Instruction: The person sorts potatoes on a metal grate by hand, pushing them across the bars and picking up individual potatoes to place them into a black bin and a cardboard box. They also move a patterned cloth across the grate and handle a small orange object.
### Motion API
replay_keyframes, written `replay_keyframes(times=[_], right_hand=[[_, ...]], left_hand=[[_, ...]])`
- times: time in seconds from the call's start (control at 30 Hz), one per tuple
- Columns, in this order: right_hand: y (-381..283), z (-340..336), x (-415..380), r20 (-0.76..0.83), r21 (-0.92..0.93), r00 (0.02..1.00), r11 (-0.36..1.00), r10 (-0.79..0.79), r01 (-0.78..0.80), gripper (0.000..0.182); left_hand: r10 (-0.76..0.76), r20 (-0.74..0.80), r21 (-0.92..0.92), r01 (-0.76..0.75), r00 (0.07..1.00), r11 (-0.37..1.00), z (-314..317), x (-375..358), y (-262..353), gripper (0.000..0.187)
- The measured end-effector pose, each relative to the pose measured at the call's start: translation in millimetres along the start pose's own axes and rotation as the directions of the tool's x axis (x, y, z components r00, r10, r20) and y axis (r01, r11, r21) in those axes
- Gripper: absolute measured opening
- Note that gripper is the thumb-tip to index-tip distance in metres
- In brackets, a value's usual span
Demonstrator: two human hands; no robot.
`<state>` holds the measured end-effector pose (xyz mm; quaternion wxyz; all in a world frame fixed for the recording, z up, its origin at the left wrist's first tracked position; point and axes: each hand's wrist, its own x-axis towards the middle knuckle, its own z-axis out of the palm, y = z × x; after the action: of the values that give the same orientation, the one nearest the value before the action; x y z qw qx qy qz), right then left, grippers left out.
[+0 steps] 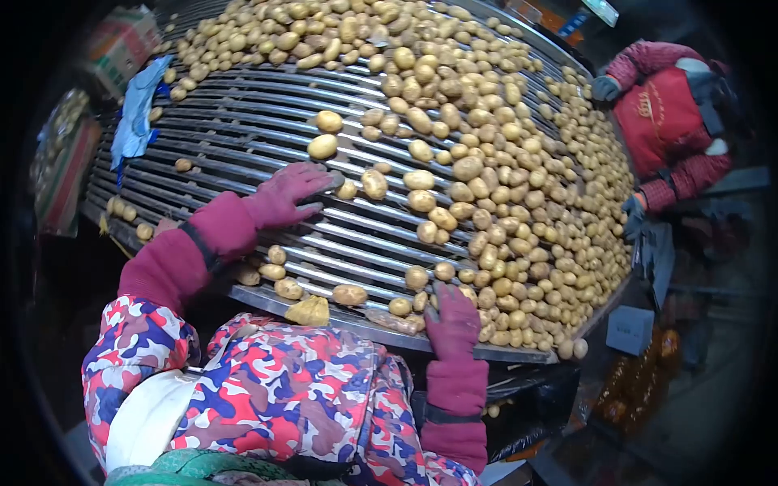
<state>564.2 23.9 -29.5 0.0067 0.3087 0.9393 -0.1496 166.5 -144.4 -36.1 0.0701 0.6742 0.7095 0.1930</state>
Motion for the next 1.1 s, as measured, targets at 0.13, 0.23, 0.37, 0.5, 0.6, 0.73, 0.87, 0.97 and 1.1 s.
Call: replay_keyframes(times=[0.13, 0.23, 0.37, 0.5, 0.6, 0.73, 0.87, 0.97, 1.1], right_hand=[[-13, -20, 7, 0.0, 0.108, 0.999, 0.993, 0.043, -0.043, 0.06], [-49, -43, 24, 0.055, 0.074, 0.998, 0.997, -0.026, 0.022, 0.058], [-66, -26, 42, 0.142, -0.009, 0.979, 0.988, -0.149, 0.152, 0.05], [-57, -21, 44, 0.186, -0.067, 0.976, 0.99, -0.113, 0.127, 0.046], [-23, -26, 40, 0.072, -0.076, 0.99, 0.989, -0.121, 0.127, 0.047], [17, -21, 25, -0.015, 0.04, 0.999, 0.998, 0.049, -0.048, 0.059], [29, -7, 16, -0.176, 0.19, 0.982, 0.981, 0.074, -0.039, 0.066], [27, -2, 15, -0.213, 0.211, 0.962, 0.97, 0.169, -0.123, 0.064], [32, 2, 9, -0.303, 0.242, 0.945, 0.969, 0.125, -0.051, 0.061]], left_hand=[[-0.241, 0.279, -0.075, 0.271, 0.93, 0.96, -69, -47, 0, 0.067], [-0.51, 0.412, -0.022, 0.568, 0.755, 0.823, -118, -68, 34, 0.072], [-0.633, 0.48, 0.111, 0.674, 0.607, 0.73, -126, -87, 65, 0.093], [-0.647, 0.542, 0.294, 0.601, 0.536, 0.744, -120, -84, 72, 0.105], [-0.639, 0.581, 0.287, 0.608, 0.504, 0.74, -108, -85, 63, 0.107], [-0.57, 0.616, 0.039, 0.702, 0.544, 0.711, -102, -68, 74, 0.104], [-0.454, 0.477, -0.389, 0.644, 0.753, 0.659, -49, -31, 101, 0.09], [-0.259, 0.649, -0.561, 0.679, 0.716, 0.473, -41, 18, 149, 0.092], [-0.083, 0.041, -0.506, 0.092, 0.996, 0.858, -12, 38, 119, 0.059]])
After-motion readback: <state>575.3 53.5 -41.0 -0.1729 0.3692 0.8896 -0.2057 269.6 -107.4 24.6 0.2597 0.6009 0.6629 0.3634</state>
